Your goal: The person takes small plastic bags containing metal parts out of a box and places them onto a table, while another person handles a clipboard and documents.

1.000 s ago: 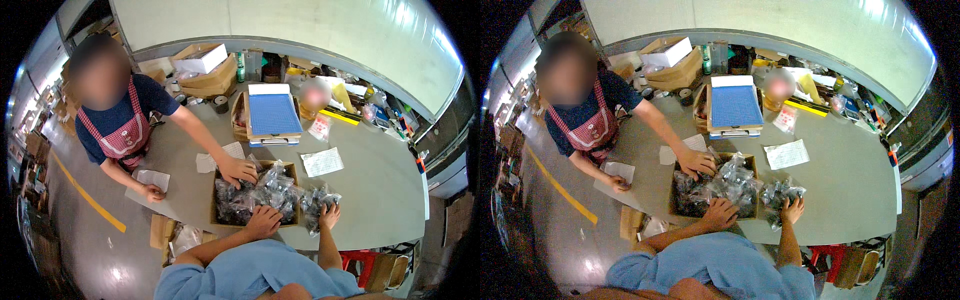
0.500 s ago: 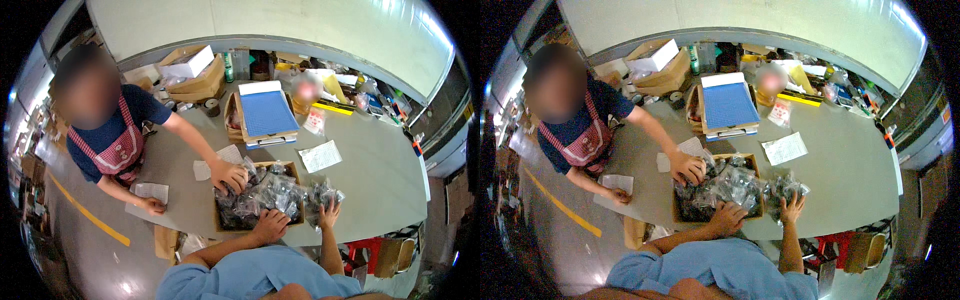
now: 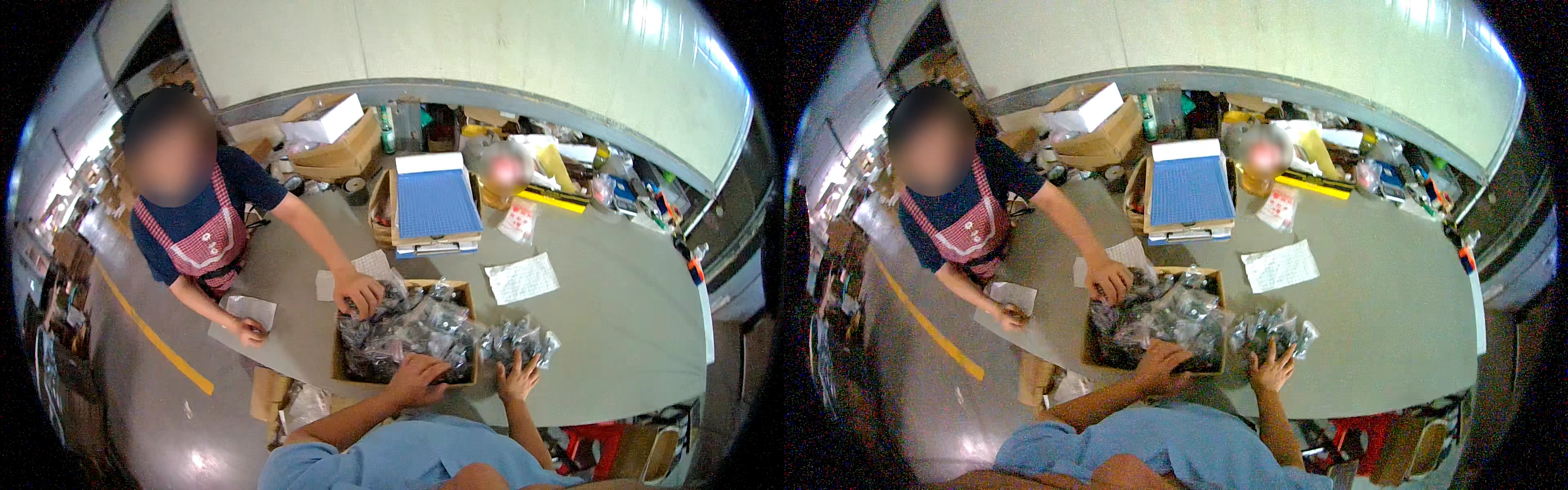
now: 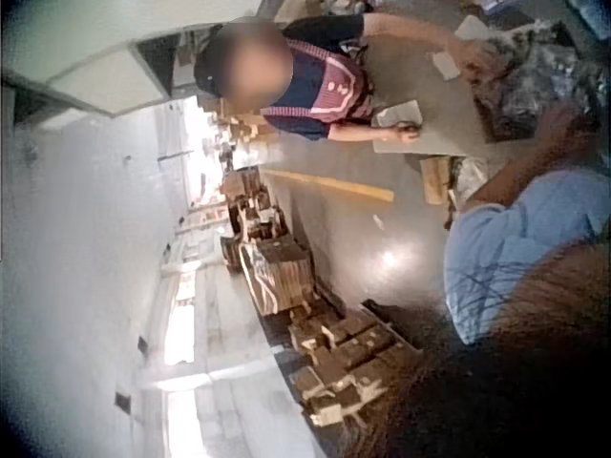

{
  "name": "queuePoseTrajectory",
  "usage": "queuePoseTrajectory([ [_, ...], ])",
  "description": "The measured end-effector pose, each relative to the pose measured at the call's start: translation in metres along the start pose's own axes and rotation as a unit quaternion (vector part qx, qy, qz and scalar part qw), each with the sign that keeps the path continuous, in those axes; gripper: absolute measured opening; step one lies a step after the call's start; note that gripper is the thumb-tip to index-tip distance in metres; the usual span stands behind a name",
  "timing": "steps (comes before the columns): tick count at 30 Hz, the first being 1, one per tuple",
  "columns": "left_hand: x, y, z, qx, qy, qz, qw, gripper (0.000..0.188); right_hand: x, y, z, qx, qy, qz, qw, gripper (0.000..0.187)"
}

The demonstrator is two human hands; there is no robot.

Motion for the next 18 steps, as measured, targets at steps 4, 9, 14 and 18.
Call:
queuePoseTrajectory([
  [4,0.003,0.004,0.0,-0.137,-0.061,0.093,0.984,0.043,-0.026,-0.026,0.021,0.047,-0.038,0.074,0.995,0.062],
  [9,-0.038,-0.025,-0.033,-0.208,-0.141,0.17,0.953,0.044,-0.045,-0.047,0.068,-0.01,-0.029,0.14,0.99,0.055],
  [14,-0.062,-0.045,-0.094,-0.149,-0.207,0.167,0.952,0.04,-0.059,-0.078,0.021,0.043,-0.002,0.267,0.963,0.053],
  [18,-0.07,-0.047,-0.097,-0.092,-0.274,0.173,0.942,0.037,-0.061,-0.07,0.021,0.024,-0.034,0.261,0.964,0.051],
])
Point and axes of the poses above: each hand's wrist, its own y-axis away from the middle knuckle, its own z-axis out of the back of the hand, x = y × z, the point moved 7 cm from there along -y, towards the middle knuckle, and after that the axes turned 7 degrees about z, right-handed, at the moved point
